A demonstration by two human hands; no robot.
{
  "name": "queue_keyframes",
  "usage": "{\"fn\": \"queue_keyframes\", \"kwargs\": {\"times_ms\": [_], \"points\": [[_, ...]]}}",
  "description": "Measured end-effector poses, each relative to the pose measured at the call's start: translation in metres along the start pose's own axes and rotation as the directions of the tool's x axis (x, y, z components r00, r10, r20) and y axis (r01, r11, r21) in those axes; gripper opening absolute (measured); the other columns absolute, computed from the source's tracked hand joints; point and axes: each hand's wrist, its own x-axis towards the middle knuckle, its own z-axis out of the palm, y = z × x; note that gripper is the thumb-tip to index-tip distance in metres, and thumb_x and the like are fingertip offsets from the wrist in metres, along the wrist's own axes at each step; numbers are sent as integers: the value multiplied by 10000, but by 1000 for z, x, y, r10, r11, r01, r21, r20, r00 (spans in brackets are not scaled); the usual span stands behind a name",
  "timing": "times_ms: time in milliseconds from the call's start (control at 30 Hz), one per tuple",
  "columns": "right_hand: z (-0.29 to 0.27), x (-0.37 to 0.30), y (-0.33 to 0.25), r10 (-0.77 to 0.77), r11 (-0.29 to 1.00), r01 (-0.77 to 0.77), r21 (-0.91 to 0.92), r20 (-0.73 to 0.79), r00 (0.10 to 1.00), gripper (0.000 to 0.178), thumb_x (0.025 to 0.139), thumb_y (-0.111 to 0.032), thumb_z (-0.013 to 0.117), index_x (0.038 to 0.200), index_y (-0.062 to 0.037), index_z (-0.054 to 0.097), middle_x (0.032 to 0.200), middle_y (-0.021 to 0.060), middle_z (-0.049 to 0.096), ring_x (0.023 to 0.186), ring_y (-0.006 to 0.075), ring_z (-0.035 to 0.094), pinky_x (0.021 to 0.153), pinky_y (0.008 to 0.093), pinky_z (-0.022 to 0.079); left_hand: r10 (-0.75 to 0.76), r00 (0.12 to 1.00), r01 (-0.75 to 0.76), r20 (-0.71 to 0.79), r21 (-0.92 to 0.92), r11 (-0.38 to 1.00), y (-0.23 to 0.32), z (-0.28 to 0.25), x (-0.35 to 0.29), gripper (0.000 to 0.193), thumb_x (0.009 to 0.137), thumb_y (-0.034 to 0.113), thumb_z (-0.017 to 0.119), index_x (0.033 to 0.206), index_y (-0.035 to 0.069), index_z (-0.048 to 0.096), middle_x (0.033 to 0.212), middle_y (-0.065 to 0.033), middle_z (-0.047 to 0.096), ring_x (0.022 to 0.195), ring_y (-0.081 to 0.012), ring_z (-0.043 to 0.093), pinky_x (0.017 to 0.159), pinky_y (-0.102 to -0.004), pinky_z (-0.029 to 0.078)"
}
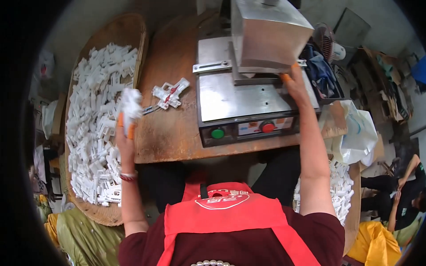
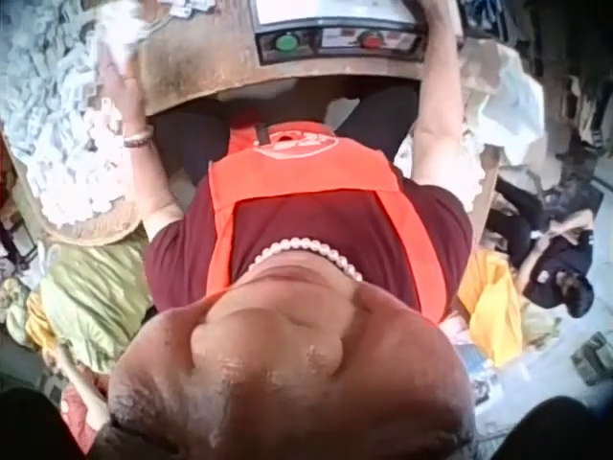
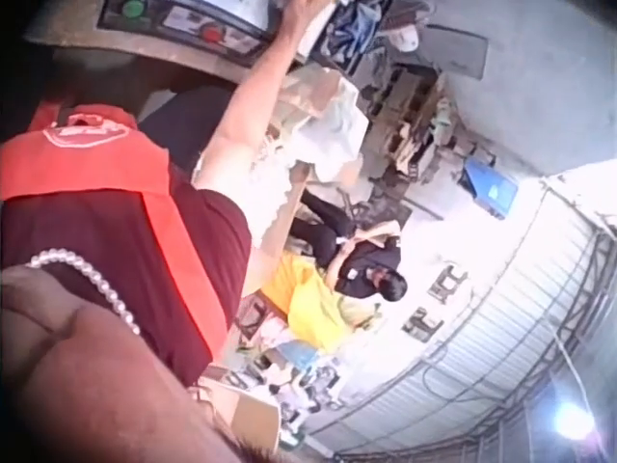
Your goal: The person prints designs onto plastic toy gun parts by taking them from a basket, positioning each part into a stamping machine to stamp it, and placing the stamped parts into a container.
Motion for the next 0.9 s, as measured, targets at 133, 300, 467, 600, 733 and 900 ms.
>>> {"fn": "queue_keyframes", "kwargs": {"times_ms": [133, 300, 467, 600, 733, 900], "points": [[27, 16, -7, -182, 981, 190, 37, -149, 972, 343, 774, -108, 711, 1075, -22, 571, 982, 185, 610, 944, 342, 583, 821, 404, 456, 112, 983, -77, 143, -232, 970, 120, 51, -13, 504, 900, 149, 627, 1356, 16, 459, 1220, -166, 556, 1089, -274, 544, 945, -352, 419], [-41, -30, -88, -353, 906, 203, -370, -401, 845, 237, 773, -78, 648, 992, -10, 588, 1063, 125, 602, 985, 297, 572, 905, 392, 426, 479, 875, -483, -72, -58, 874, 188, 144, 50, 442, 863, 146, 650, 1273, 30, 531, 1236, -156, 526, 981, -314, 566, 849, -377, 461], [-192, -210, -182, -254, 897, 34, -440, -452, 855, 284, 827, -14, 504, 1095, -28, 594, 1340, 157, 502, 1322, 308, 375, 1122, 439, 228, 520, 844, -530, 128, 61, 846, 250, 199, 78, 147, 831, 124, 622, 965, 64, 623, 1019, -82, 638, 847, -311, 588, 700, -380, 480], [-191, -251, -173, -66, 952, -136, -275, -616, 785, 225, 875, 31, 509, 1076, -10, 602, 1277, 128, 558, 1318, 275, 383, 1108, 395, 256, 530, 847, -532, 45, 92, 842, 254, 256, 88, 216, 855, 207, 604, 1012, 59, 616, 1063, -125, 615, 942, -316, 574, 816, -419, 443], [-145, -200, -85, 158, 965, -213, -154, -309, 938, 496, 860, -94, 627, 1325, -28, 467, 1369, 140, 466, 1309, 254, 380, 1096, 341, 256, 458, 852, -451, 254, -87, 888, 234, 194, 67, 486, 837, 370, 630, 1195, 48, 567, 1307, -146, 488, 1226, -348, 406, 961, -469, 359], [-95, -168, 7, 361, 901, -363, -237, -54, 931, 790, 824, -355, 699, 1415, 18, 331, 1394, 199, 431, 1293, 280, 406, 1076, 339, 299, 530, 698, -564, 482, -86, 821, 157, 116, -7, 761, 772, 432, 706, 1408, 156, 394, 1441, -199, 355, 1320, -433, 314, 1062, -514, 321]]}}
